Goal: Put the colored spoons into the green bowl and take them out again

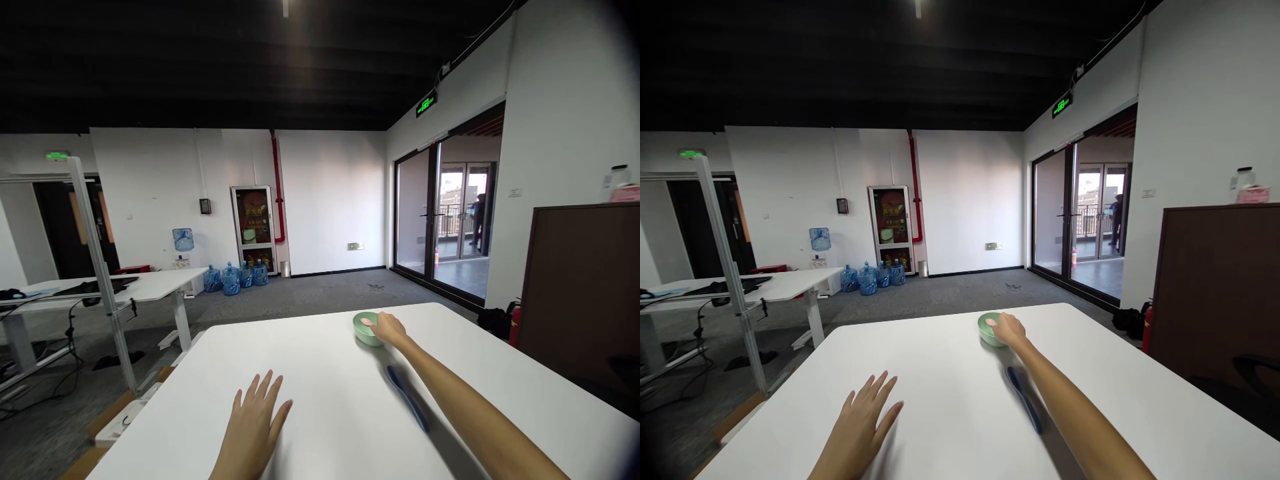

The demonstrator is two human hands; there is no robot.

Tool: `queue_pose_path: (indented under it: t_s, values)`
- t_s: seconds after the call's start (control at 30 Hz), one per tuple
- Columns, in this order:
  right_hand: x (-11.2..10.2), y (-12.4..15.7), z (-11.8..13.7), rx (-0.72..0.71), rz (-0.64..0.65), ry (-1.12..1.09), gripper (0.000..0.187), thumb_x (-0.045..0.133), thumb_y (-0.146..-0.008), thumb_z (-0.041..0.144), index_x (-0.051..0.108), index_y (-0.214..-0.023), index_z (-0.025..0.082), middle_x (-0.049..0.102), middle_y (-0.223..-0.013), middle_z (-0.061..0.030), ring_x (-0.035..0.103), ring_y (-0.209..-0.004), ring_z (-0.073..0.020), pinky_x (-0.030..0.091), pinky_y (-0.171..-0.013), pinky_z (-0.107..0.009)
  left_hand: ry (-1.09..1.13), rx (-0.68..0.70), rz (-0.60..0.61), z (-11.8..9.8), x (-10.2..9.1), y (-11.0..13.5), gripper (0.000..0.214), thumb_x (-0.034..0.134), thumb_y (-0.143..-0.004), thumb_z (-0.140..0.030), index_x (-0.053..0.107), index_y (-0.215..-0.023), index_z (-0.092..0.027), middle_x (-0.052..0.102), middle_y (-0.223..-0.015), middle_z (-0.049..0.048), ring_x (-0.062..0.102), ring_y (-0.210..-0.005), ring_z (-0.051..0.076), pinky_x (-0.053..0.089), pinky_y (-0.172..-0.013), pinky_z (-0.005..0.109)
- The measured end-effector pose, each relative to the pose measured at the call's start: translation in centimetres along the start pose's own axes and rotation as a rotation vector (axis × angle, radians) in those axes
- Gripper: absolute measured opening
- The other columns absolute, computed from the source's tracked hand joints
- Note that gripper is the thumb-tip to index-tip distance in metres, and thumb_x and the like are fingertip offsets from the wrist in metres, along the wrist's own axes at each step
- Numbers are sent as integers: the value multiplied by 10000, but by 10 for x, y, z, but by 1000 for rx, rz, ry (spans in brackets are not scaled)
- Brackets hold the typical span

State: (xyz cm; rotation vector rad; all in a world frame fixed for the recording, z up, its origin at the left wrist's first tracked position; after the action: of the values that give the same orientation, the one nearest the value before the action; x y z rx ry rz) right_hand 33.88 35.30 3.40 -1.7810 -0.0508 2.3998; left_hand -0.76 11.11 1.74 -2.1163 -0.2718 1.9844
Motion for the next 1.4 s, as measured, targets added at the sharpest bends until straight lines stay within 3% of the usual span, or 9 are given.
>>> queue_pose_path:
  t_s: [0.23,0.37,0.6,0.87,1.07,1.23,1.4]
  values:
    - [-47,61,-11,-77,-94,-53,346,466,-989,380,736,-928,173,772,-986,-135,709,-906,-243,365,-658,-291,10,2,-6,-2,-5,3,564,370,-1030,-501,540,-1515,-271,498,-1636,93,398,-1542,363,387,-1215,641]
    - [-56,102,-30,-99,-157,-95,342,467,-979,405,719,-896,190,767,-935,-114,690,-869,-234,337,-656,-288,11,6,-13,-5,-9,6,565,368,-1031,-494,533,-1520,-264,493,-1638,97,395,-1544,357,382,-1217,637]
    - [-17,148,-73,-21,-70,-50,326,436,-968,348,689,-820,206,745,-874,-106,669,-764,-224,328,-633,-299,7,18,-35,-10,-17,9,560,370,-1036,-490,533,-1519,-258,493,-1637,101,397,-1543,358,382,-1217,637]
    - [18,160,-90,33,-11,16,318,401,-998,316,640,-808,226,749,-917,-132,705,-804,-272,363,-631,-308,-30,21,-13,-11,-18,10,573,355,-1037,-493,518,-1532,-255,480,-1647,92,384,-1548,361,378,-1223,625]
    - [29,159,-92,50,38,18,359,364,-992,296,649,-789,214,766,-976,-155,717,-813,-270,406,-661,-318,4,24,-37,-8,-15,8,570,368,-1028,-508,531,-1521,-272,497,-1636,90,399,-1540,362,387,-1213,637]
    - [30,160,-91,54,38,24,403,370,-1002,351,661,-761,209,707,-1314,-174,728,-811,-273,425,-661,-339,-16,21,-18,-9,-14,8,575,357,-1033,-498,521,-1530,-261,484,-1644,92,386,-1547,364,375,-1220,635]
    - [30,162,-89,52,43,5,439,380,-1010,452,734,-870,233,751,-1213,-176,738,-820,-293,452,-700,-352,-1,21,-24,-10,-15,9,569,363,-1030,-499,526,-1525,-270,491,-1640,92,394,-1544,359,380,-1218,634]
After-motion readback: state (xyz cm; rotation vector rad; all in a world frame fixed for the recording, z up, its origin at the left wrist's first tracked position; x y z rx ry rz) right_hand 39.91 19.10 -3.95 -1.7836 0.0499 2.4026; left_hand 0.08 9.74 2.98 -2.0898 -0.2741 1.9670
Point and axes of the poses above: each hand's wrist, its own y-axis away from the middle knuckle, its own x-axis out of the palm, z = x × y, the point moved 7 cm from there along -y, towards the middle knuckle
